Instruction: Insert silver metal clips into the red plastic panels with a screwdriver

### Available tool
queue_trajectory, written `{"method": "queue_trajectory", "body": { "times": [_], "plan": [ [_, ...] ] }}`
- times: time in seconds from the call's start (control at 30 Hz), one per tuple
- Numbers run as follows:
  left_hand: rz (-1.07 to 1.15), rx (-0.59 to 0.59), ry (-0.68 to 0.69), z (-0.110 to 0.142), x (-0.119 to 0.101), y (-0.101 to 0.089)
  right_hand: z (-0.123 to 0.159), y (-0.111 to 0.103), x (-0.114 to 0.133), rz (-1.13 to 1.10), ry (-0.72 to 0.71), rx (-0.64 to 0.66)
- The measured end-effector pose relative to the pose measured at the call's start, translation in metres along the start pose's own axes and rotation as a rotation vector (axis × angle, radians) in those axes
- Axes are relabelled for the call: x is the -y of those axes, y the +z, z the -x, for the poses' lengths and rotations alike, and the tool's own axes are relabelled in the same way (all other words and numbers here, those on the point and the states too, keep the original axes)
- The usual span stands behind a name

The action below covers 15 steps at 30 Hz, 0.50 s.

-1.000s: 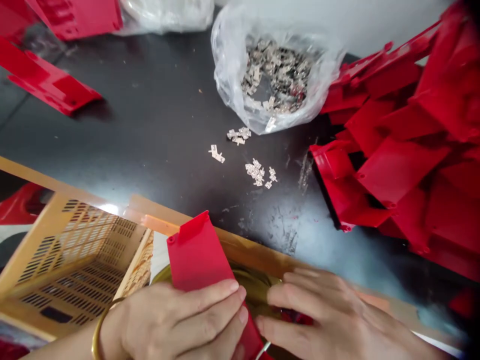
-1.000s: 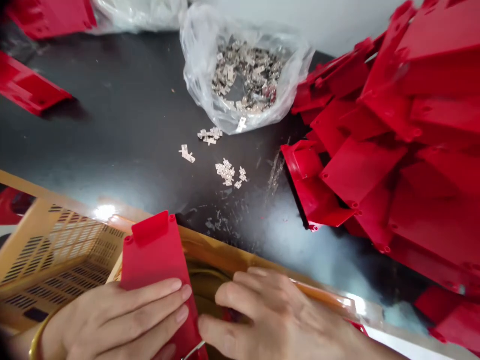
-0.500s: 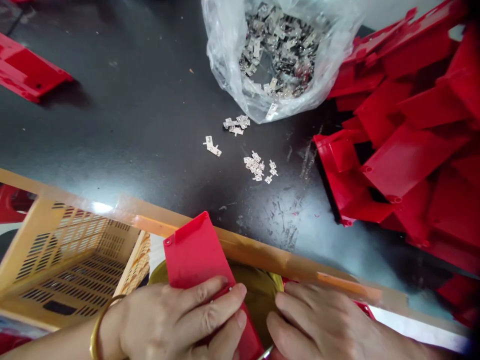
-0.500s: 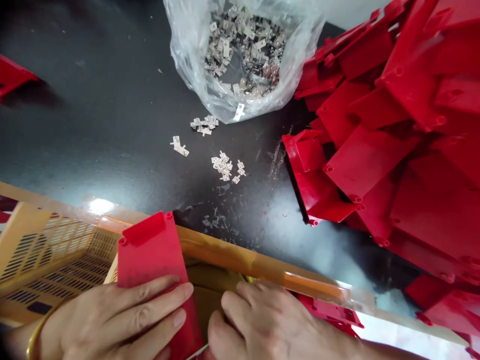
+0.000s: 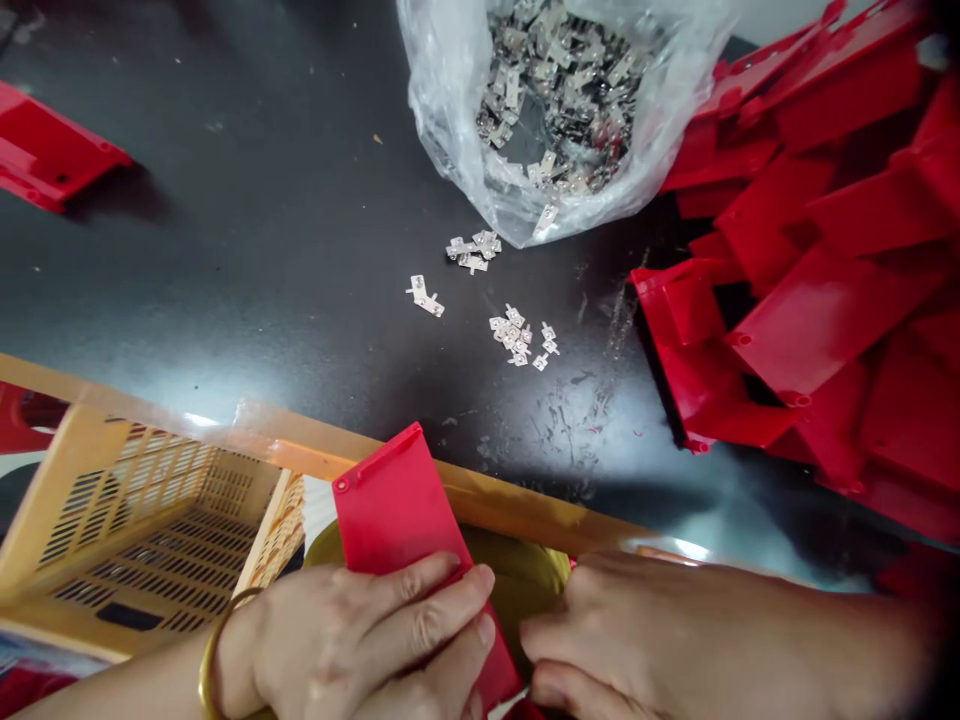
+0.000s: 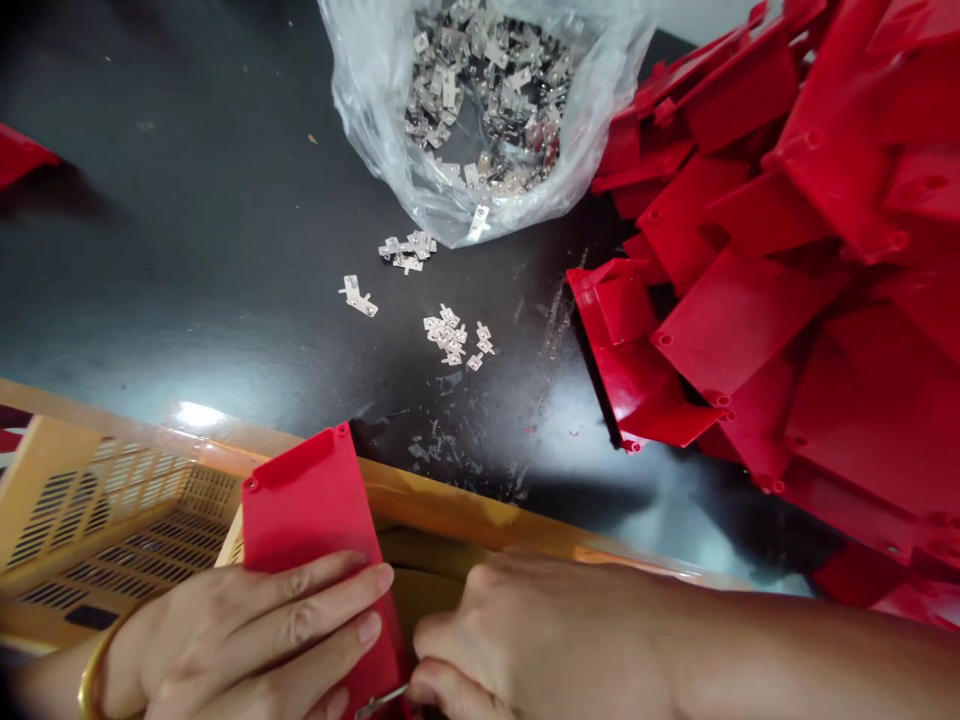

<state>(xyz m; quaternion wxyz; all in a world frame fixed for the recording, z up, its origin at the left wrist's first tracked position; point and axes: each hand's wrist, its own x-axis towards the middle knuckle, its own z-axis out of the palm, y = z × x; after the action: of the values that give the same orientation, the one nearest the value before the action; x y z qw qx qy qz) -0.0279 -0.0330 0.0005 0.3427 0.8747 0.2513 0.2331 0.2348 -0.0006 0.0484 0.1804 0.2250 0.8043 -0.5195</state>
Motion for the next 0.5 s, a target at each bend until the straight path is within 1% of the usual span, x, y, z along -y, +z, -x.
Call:
{"method": "queue_trajectory", "body": {
  "times": [0.07,0.17,0.23,0.3,0.37,0.4,0.43,0.47,0.5],
  "plan": [
    [0.055,0.025,0.033,0.003,0.002,0.000,-0.003,-0.005,-0.004,-0.043,-0.006,0.041],
    [0.107,0.023,0.018,0.002,0.003,0.002,-0.007,-0.008,-0.005,-0.080,-0.053,0.059],
    [0.129,0.001,0.029,-0.002,0.003,0.004,-0.007,-0.007,-0.004,-0.068,-0.070,0.038],
    [0.128,-0.044,0.073,-0.008,0.002,0.004,-0.005,-0.003,-0.002,-0.031,-0.034,-0.020],
    [0.101,-0.104,0.086,-0.011,0.001,0.001,-0.002,0.000,-0.001,-0.045,0.014,-0.105],
    [0.093,-0.138,0.052,-0.011,0.000,-0.002,0.000,0.002,-0.002,-0.088,0.025,-0.169],
    [0.106,-0.177,-0.017,-0.011,0.000,-0.005,0.002,0.004,-0.003,-0.152,0.026,-0.253],
    [0.145,-0.240,-0.131,-0.009,0.001,-0.009,0.003,0.006,-0.005,-0.222,0.023,-0.361],
    [0.208,-0.325,-0.272,-0.009,0.002,-0.012,0.004,0.008,-0.007,-0.288,0.021,-0.513]
  ]
}}
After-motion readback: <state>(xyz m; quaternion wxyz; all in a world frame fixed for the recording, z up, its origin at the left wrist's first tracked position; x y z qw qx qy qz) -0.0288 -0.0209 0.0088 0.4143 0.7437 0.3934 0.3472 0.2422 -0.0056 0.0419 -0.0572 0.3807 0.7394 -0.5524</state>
